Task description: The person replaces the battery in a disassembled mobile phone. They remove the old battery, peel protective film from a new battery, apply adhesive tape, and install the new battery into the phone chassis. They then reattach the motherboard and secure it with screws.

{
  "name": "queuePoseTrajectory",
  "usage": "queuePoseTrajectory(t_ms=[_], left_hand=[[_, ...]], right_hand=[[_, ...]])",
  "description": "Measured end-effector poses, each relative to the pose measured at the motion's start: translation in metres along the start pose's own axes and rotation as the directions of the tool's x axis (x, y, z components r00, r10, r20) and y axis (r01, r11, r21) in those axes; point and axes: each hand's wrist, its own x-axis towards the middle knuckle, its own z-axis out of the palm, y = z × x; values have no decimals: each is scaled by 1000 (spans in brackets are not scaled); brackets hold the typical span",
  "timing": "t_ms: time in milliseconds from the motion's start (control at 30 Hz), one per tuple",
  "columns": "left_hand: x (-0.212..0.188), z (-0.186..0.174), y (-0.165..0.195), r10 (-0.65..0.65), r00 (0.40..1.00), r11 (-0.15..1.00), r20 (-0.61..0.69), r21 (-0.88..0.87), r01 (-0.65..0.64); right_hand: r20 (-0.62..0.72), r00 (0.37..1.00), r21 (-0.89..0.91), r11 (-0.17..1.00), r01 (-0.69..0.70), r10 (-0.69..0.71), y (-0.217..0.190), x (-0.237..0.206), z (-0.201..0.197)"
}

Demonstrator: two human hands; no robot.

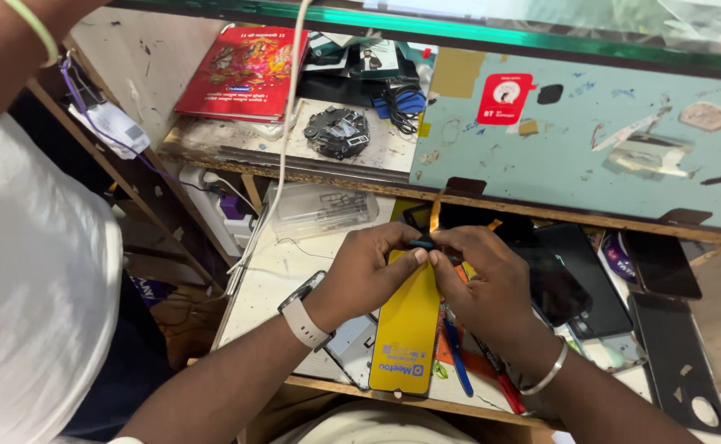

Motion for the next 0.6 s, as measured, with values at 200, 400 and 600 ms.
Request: queuePoseTrajectory(t_ms=[200,400,600], left_hand=[[-3,-9,3,15,1000,1000,12,5,-15],[7,-10,-22,-84,995,994,47,67,81],[9,-12,-30,-237,961,965,146,-79,250]], right_hand=[[23,996,78,993,-92,90,-10,1,1],[28,994,2,994,-109,109,-7,9,11],[81,953,66,953,-296,290,5,8,20]])
